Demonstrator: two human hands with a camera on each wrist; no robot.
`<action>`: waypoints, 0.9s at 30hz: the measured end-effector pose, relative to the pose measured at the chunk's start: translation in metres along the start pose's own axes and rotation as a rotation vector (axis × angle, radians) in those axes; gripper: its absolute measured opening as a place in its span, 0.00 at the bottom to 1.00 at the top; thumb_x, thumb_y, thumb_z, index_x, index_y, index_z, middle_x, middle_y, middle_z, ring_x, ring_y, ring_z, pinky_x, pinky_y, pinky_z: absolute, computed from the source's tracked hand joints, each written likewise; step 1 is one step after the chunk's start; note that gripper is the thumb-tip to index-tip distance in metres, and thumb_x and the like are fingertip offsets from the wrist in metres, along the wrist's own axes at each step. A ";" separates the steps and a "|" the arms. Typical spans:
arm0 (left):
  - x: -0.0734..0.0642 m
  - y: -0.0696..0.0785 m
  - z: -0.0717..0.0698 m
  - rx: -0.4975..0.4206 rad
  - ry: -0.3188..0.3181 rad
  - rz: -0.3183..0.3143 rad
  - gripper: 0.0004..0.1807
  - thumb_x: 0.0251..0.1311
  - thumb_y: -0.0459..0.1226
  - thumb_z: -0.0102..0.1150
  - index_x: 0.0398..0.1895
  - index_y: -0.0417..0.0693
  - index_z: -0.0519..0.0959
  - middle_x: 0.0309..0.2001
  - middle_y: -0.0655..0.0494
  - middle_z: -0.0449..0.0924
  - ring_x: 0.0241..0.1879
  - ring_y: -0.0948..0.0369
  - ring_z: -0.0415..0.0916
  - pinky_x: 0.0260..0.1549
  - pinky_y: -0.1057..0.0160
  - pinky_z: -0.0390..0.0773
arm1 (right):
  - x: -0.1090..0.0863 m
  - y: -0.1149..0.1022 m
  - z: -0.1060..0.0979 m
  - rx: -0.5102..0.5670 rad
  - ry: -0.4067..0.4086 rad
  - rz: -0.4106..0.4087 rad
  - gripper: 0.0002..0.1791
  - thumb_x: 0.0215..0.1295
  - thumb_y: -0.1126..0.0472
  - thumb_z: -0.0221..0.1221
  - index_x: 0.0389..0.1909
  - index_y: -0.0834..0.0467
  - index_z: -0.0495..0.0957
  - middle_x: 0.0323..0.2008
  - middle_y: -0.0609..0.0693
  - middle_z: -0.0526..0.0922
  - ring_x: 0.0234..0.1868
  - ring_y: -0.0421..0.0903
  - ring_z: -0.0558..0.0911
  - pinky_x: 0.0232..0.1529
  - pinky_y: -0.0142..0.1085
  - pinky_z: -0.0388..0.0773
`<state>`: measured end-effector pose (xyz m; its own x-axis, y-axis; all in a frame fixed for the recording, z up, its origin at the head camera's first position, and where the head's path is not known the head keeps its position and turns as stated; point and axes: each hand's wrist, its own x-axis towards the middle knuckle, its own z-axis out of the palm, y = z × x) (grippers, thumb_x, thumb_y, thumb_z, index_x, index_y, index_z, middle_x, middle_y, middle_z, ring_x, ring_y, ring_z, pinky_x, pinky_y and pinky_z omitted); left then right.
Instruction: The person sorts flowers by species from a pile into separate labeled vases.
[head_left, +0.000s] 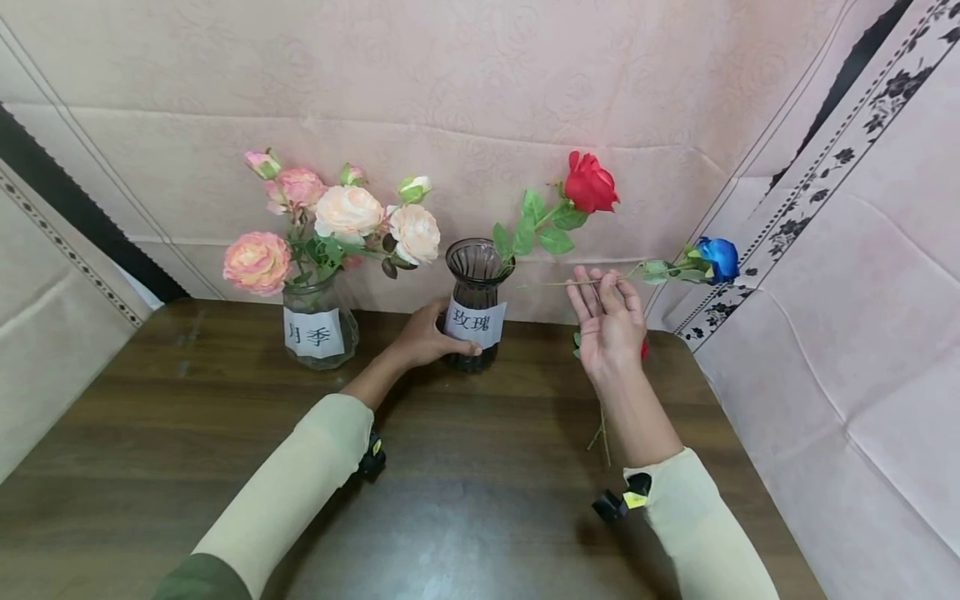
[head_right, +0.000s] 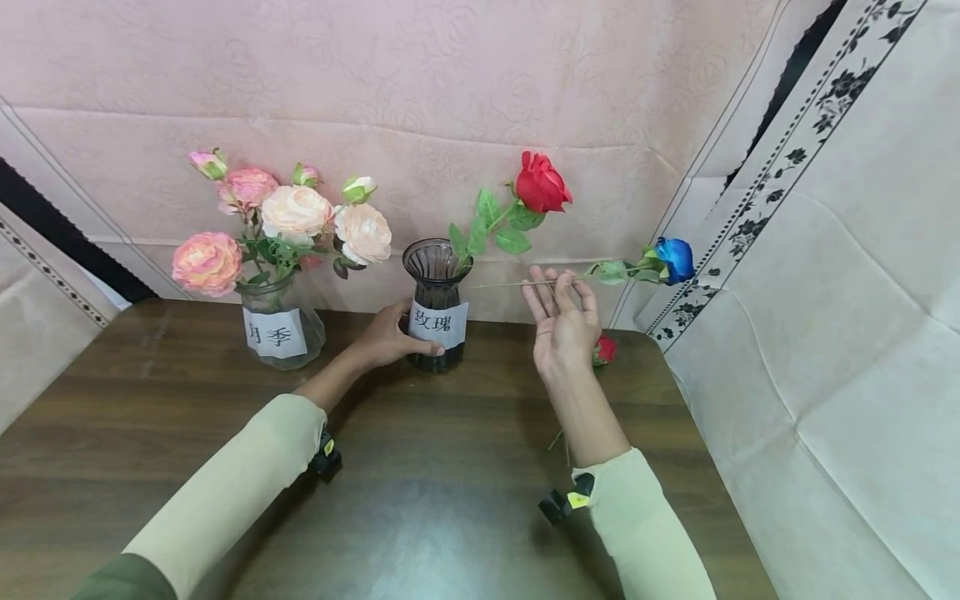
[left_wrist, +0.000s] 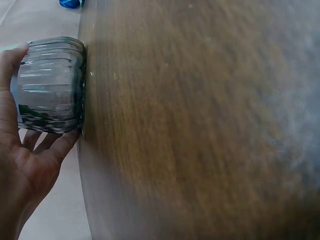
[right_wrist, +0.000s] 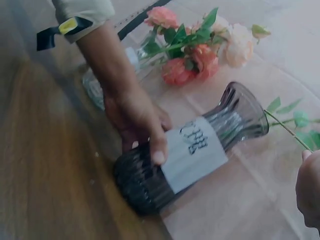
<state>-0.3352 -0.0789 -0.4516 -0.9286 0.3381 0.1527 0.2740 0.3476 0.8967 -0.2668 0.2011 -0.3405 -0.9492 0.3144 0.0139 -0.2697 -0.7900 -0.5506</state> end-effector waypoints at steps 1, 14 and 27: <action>0.000 0.000 0.000 0.002 0.000 -0.001 0.42 0.54 0.48 0.89 0.72 0.55 0.81 0.65 0.52 0.88 0.68 0.49 0.83 0.75 0.40 0.78 | 0.000 0.001 0.004 0.005 -0.004 -0.004 0.04 0.78 0.61 0.63 0.45 0.57 0.79 0.37 0.54 0.92 0.47 0.53 0.97 0.52 0.46 0.94; -0.001 0.000 0.000 0.000 0.001 -0.005 0.42 0.54 0.48 0.90 0.72 0.56 0.80 0.66 0.52 0.88 0.68 0.49 0.83 0.75 0.39 0.77 | -0.006 0.023 0.034 -0.052 -0.050 -0.075 0.04 0.80 0.60 0.63 0.45 0.57 0.81 0.37 0.53 0.92 0.49 0.52 0.97 0.53 0.47 0.94; 0.000 -0.001 0.000 -0.004 0.000 0.024 0.40 0.54 0.46 0.90 0.70 0.54 0.82 0.65 0.51 0.88 0.67 0.49 0.84 0.75 0.40 0.77 | -0.013 0.059 0.045 -0.231 -0.106 -0.216 0.05 0.82 0.64 0.64 0.50 0.56 0.87 0.42 0.51 0.94 0.48 0.48 0.97 0.56 0.48 0.93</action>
<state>-0.3357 -0.0795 -0.4527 -0.9219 0.3461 0.1738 0.2949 0.3363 0.8944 -0.2778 0.1274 -0.3356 -0.8889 0.3957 0.2309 -0.4343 -0.5670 -0.6999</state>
